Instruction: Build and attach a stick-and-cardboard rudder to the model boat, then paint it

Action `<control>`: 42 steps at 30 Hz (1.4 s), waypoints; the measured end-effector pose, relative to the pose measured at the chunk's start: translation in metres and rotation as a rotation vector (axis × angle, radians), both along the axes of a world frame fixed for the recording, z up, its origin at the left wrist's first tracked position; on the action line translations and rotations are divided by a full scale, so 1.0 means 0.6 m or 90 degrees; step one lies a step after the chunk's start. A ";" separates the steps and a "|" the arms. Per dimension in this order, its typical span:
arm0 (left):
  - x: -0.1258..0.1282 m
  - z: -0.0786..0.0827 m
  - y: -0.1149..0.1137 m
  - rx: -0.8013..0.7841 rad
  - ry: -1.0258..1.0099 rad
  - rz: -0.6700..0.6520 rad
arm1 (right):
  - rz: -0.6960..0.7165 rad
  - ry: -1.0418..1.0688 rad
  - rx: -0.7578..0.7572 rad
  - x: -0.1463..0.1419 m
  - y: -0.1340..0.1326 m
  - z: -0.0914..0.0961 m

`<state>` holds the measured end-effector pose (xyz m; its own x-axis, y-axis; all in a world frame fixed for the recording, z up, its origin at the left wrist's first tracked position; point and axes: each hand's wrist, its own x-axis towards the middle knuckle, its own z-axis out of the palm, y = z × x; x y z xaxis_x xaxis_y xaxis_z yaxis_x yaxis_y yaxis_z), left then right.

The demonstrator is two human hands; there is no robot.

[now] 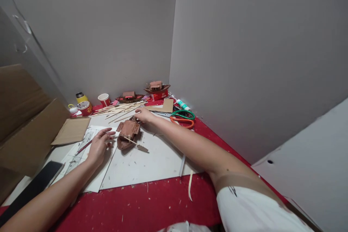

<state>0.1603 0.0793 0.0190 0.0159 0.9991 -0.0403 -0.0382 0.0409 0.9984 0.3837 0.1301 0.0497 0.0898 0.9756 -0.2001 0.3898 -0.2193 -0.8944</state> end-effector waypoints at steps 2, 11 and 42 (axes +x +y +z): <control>-0.001 0.002 -0.002 -0.001 0.000 -0.013 | 0.014 0.011 0.003 0.002 0.000 0.004; -0.010 0.019 -0.060 0.079 0.171 -0.147 | 0.038 0.104 -0.021 0.014 -0.008 0.000; -0.004 0.056 -0.041 0.207 0.248 -0.193 | 0.026 0.160 0.046 0.032 -0.049 0.054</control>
<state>0.1579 0.0545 0.0528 0.3485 0.9140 0.2076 0.2990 -0.3184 0.8996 0.4028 0.1008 0.0821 0.0066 0.9900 -0.1411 0.1605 -0.1403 -0.9770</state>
